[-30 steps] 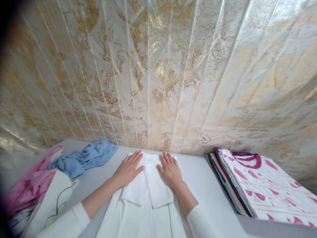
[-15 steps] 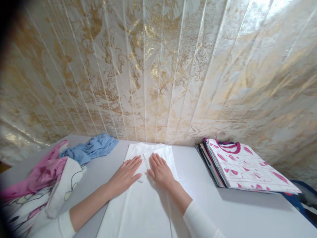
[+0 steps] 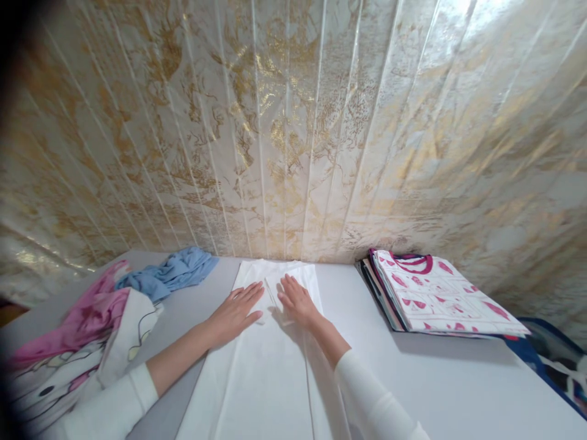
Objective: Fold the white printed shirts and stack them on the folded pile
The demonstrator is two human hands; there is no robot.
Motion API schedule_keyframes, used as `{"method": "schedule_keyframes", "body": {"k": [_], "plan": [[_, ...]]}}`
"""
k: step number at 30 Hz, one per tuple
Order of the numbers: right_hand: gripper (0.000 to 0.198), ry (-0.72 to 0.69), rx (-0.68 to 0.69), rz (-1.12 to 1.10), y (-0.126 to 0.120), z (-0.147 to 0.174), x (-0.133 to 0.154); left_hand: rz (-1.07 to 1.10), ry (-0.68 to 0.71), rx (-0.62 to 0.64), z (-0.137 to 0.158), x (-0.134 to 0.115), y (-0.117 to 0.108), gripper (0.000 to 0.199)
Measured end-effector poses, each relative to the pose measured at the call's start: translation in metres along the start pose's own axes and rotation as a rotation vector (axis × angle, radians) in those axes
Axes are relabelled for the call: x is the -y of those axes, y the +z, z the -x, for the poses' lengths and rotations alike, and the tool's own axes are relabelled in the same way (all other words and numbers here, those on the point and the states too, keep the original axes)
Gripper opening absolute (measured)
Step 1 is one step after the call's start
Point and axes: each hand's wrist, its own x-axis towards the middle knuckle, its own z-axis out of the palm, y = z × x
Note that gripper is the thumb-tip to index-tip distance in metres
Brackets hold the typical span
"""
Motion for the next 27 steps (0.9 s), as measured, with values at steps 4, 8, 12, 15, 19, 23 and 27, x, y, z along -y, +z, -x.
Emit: {"method": "schedule_keyframes", "body": {"k": [4,8,12,15,19,23,27], "plan": [[0.055,-0.020,-0.033,0.004,-0.015,0.008,-0.018,0.019,0.057,0.010,0.003,-0.032,-0.001,0.055],[0.051,-0.069,-0.009,0.037,-0.014,0.028,-0.020,0.054,0.132,0.041,0.003,-0.064,0.005,0.058],[0.049,-0.080,-0.020,0.088,-0.005,0.036,-0.018,0.079,0.148,0.073,0.001,-0.071,0.007,0.061],[0.048,-0.079,-0.053,0.072,-0.005,0.032,-0.023,0.085,0.153,0.087,0.001,-0.069,0.004,0.062],[0.049,-0.036,-0.157,0.033,-0.017,0.033,-0.033,0.089,0.155,0.078,0.001,-0.074,0.000,0.059],[0.052,-0.029,-0.213,0.058,-0.026,0.064,-0.034,0.107,0.152,0.033,-0.006,-0.092,-0.002,0.055],[0.051,-0.013,-0.182,0.209,-0.022,0.114,-0.021,0.114,0.075,-0.047,-0.028,-0.109,-0.006,0.045]]}}
